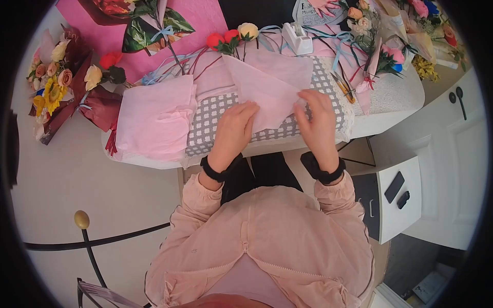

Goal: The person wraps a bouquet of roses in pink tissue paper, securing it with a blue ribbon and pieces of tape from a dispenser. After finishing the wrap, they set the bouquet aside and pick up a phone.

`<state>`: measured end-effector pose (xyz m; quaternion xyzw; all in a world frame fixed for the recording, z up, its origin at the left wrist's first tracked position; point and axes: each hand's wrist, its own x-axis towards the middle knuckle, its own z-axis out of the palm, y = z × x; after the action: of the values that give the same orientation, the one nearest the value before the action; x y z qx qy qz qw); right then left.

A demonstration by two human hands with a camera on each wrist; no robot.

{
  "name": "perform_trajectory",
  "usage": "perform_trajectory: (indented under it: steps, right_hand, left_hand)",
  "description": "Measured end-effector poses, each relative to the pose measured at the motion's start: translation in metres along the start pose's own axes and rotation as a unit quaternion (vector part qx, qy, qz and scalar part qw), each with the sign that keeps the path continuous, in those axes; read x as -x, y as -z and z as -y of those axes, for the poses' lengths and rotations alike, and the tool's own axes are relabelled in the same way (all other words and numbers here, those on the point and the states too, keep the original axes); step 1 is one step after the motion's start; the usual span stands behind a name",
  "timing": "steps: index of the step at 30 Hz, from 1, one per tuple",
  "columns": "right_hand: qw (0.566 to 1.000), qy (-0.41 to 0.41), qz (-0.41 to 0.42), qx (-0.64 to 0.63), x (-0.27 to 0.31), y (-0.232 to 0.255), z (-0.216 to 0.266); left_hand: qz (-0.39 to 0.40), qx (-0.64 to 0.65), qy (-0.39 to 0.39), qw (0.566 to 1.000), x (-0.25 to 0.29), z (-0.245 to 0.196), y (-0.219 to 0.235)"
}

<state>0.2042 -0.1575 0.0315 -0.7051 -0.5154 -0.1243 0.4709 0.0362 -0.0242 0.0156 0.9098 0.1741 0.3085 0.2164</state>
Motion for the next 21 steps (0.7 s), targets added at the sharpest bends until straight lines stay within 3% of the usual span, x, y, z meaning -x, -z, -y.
perform_trajectory:
  steps: [4,7,13,16,21]
  right_hand:
    - [0.987,0.102,0.122,-0.006,-0.009,-0.019,0.016]
    - [0.976,0.123,0.179,0.022,-0.006,-0.035,0.014]
    - [0.967,0.129,0.218,0.016,-0.004,-0.041,0.007]
    - [0.967,0.117,0.225,0.009,-0.003,-0.04,0.005]
    - [0.966,0.118,0.228,0.012,-0.003,-0.039,0.006]
  left_hand:
    - [-0.017,-0.013,-0.013,1.0,-0.011,0.002,0.0]
    - [-0.013,-0.052,-0.032,0.998,-0.015,0.009,0.001]
    - [0.048,-0.156,0.037,0.986,-0.015,0.007,0.002]
    - [-0.025,-0.181,0.042,0.982,-0.01,0.015,-0.014]
    - [-0.072,-0.271,0.101,0.955,-0.011,0.024,-0.023]
